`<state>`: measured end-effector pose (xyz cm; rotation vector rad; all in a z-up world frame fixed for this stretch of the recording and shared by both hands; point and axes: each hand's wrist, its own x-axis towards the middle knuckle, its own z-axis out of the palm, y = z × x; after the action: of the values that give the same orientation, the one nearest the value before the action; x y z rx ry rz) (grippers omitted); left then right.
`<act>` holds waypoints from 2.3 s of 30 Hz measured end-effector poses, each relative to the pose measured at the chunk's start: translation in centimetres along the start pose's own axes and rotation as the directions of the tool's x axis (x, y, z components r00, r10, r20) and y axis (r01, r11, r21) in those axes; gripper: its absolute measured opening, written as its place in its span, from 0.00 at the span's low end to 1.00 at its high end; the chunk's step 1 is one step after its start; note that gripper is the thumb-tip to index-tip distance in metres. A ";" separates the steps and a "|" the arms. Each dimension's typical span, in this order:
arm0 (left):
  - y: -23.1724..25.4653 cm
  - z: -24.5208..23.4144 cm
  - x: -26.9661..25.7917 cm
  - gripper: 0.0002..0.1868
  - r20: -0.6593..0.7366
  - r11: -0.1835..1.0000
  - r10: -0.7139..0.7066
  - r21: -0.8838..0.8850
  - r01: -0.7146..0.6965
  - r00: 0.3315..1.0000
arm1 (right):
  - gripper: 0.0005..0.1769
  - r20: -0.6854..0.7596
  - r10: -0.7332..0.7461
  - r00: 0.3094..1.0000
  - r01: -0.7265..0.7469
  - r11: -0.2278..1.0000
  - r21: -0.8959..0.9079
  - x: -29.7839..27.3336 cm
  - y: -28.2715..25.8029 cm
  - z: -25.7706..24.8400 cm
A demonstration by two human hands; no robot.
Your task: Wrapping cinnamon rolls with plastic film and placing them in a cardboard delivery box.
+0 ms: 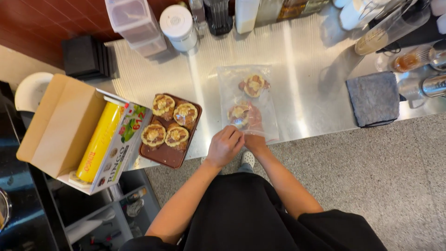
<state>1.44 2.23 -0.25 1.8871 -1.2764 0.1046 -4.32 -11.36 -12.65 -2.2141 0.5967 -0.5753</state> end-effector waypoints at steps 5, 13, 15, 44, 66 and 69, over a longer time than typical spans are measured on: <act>0.5 0.3 -0.2 0.06 -0.018 0.999 -0.041 0.032 0.042 0.999 | 0.45 0.056 -0.244 0.968 0.249 0.961 -0.119 -3.7 -3.1 -5.5; 1.2 2.0 -3.3 0.07 0.006 0.987 -0.156 0.029 0.156 0.988 | 0.55 0.200 -0.033 0.979 0.014 0.996 0.093 -9.8 -2.5 -10.9; 1.6 2.6 -4.9 0.08 -0.079 0.949 -0.315 -0.028 0.314 0.946 | 0.59 0.275 -0.097 0.956 0.045 0.981 0.188 -10.7 -3.0 -12.2; -13.1 -19.9 -18.9 0.22 0.166 0.057 -0.914 -0.852 0.520 0.371 | 0.67 0.357 -0.405 0.842 0.342 0.912 0.227 -6.0 -25.5 12.5; -13.8 -25.4 -18.4 0.10 -0.460 0.439 -0.853 -0.376 0.816 0.247 | 0.66 0.364 -0.255 0.896 0.343 0.918 -0.200 2.4 -16.7 18.1; -13.3 -24.9 -19.0 0.10 -0.477 0.417 -0.856 -0.408 0.812 0.200 | 0.67 0.385 -0.293 0.875 0.377 0.911 -0.164 2.5 -17.2 17.3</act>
<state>12.01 34.60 -1.13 1.9702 0.3530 0.0944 11.54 7.09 -9.61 -2.5901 0.0865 -0.2706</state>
